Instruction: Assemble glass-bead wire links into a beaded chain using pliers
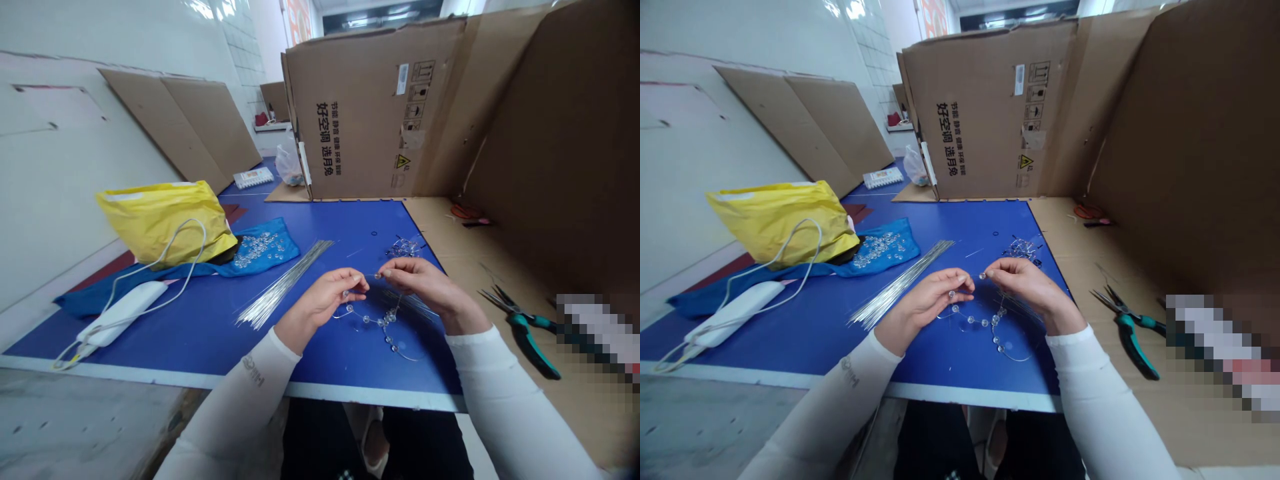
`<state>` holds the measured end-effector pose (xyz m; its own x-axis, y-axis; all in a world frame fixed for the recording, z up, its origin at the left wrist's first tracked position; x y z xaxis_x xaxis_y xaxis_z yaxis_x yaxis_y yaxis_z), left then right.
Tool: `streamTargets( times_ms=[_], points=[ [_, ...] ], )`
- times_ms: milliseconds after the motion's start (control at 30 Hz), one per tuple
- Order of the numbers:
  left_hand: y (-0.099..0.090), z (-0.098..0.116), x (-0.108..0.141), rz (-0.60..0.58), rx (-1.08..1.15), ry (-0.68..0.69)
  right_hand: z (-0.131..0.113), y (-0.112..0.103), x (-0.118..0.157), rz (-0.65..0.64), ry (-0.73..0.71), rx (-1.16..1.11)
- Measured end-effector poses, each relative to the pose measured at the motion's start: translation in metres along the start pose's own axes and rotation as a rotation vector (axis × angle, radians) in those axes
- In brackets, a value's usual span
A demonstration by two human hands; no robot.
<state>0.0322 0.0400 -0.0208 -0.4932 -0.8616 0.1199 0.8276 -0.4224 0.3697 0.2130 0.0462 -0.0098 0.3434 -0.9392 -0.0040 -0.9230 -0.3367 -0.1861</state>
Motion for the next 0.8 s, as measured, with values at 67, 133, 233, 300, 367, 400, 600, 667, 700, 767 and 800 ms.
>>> streamTargets(
  times_ms=[67,133,233,300,367,400,600,667,700,767,800],
  points=[
    [0.001,-0.002,0.0,-0.013,0.04,-0.011,0.001,-0.002,-0.001,0.018,-0.025,-0.029],
    [0.002,-0.002,0.0,-0.027,0.047,-0.009,0.0,-0.004,-0.002,0.034,-0.064,-0.077],
    [0.003,-0.001,0.0,-0.032,0.034,0.008,-0.001,-0.008,-0.004,0.073,-0.089,-0.189],
    [0.003,-0.001,0.0,-0.037,0.029,0.018,-0.002,-0.01,-0.004,0.117,-0.082,-0.268],
    [0.004,-0.001,0.0,-0.053,0.031,0.023,-0.004,-0.012,-0.005,0.177,-0.084,-0.328],
    [0.005,-0.002,0.0,-0.064,0.031,0.023,-0.005,-0.013,-0.004,0.207,-0.09,-0.346],
    [0.011,-0.005,0.001,-0.117,0.033,-0.007,-0.006,-0.006,-0.005,0.239,-0.084,-0.412],
    [0.013,-0.007,0.001,-0.114,0.035,-0.017,-0.005,-0.002,-0.005,0.233,-0.067,-0.429],
    [0.013,-0.007,0.001,-0.111,0.034,-0.019,-0.005,0.0,-0.005,0.23,-0.06,-0.431],
    [0.013,-0.009,0.0,-0.108,0.033,-0.019,-0.004,0.004,-0.006,0.223,-0.047,-0.423],
    [0.013,-0.009,0.0,-0.106,0.034,-0.018,-0.004,0.005,-0.006,0.217,-0.041,-0.417]
  ],
)
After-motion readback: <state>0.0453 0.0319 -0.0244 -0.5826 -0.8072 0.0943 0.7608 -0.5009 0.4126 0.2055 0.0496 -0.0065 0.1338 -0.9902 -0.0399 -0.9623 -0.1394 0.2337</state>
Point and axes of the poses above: each hand's wrist, its own x-axis away from the middle knuckle, its own y-axis out of the palm, z = x × y, the point moved 5 cm from there along -x, towards the middle knuckle, and after that the axes turned 6 degrees about x, right-handed, at the moved point
